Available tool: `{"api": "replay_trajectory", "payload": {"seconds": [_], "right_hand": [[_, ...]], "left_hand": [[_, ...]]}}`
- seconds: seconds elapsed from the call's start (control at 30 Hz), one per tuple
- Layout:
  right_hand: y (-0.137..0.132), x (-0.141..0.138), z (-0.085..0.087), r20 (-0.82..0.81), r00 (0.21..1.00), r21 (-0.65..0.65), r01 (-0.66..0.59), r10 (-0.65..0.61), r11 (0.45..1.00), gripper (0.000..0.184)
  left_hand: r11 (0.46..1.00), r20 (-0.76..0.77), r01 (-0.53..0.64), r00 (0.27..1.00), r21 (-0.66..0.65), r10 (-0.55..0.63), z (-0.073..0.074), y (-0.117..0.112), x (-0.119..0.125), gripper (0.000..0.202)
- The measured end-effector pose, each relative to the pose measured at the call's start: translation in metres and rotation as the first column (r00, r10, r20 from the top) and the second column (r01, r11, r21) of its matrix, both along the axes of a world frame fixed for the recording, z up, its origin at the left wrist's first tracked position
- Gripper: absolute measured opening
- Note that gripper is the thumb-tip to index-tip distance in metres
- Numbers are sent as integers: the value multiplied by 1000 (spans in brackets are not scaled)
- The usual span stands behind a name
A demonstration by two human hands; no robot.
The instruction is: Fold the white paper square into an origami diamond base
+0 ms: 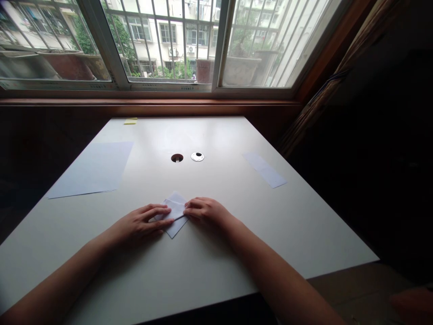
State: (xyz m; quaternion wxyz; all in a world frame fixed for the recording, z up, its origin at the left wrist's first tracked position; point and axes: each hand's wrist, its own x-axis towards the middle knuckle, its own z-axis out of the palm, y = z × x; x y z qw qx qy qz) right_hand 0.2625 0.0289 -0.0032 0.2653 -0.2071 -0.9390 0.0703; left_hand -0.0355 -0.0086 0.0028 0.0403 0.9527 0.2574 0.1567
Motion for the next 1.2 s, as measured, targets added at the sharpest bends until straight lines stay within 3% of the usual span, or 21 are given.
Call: {"api": "replay_trajectory", "payload": {"seconds": [0.43,0.73,1.2], "right_hand": [[-1,1,0,43,999,19,-11,10,1000,20],[-15,-6,14,146,989,47,-27,20,999,30],[-5,9,13,92,995,32,-33,30,999,24]], "left_hand": [[1000,-10,18,1000,25,-18,0,-1,1,46],[999,-16,11,1000,44,-10,1,-3,1,50],[999,-13,7,1000,39,-6,-1,-5,-1,44]]}}
